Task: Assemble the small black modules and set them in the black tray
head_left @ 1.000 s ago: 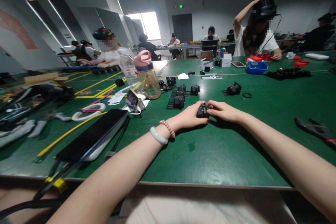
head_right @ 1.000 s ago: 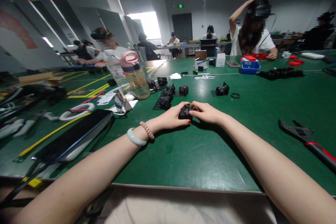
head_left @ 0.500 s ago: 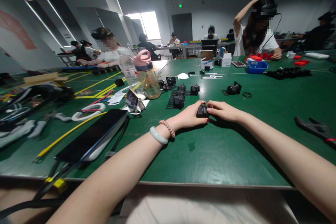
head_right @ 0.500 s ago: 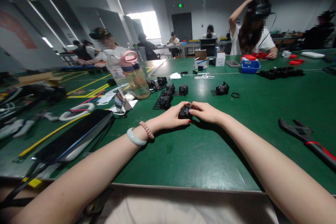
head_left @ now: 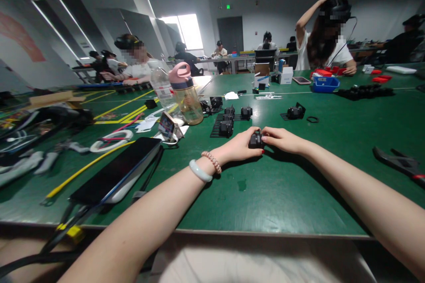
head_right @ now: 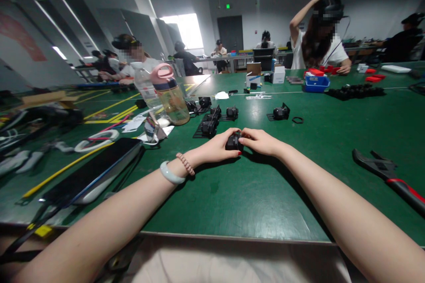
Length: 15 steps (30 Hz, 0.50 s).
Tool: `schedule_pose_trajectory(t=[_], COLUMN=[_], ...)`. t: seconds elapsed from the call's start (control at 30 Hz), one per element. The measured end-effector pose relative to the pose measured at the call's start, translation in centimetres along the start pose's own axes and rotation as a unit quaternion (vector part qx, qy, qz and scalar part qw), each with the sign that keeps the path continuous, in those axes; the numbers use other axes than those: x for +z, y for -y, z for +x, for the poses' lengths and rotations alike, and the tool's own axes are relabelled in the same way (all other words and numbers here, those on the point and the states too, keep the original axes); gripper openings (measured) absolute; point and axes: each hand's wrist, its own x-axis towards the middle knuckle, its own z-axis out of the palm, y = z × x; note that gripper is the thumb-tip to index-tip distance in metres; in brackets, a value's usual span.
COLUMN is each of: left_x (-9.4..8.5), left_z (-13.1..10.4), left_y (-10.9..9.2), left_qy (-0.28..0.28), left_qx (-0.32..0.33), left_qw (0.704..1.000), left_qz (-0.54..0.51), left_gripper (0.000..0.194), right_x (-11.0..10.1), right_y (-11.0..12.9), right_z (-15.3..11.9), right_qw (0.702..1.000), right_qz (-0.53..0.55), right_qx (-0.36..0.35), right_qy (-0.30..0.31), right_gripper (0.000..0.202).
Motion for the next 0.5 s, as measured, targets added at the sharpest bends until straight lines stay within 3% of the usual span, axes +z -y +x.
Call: schedule_pose_trajectory(t=[0.5], left_x=[-0.04], left_z=[0.01], left_y=[-0.09], left_qy=[-0.005], left_qx=[0.002], left_qw=[1.000], left_qz=[-0.005], left_gripper=[0.052], right_x=[0.03], right_y=[0.09], right_z=[-0.03], right_qw=[1.000], right_qz=[-0.004], right_qx=[-0.001], right_qy=[0.000], right_gripper=[0.029])
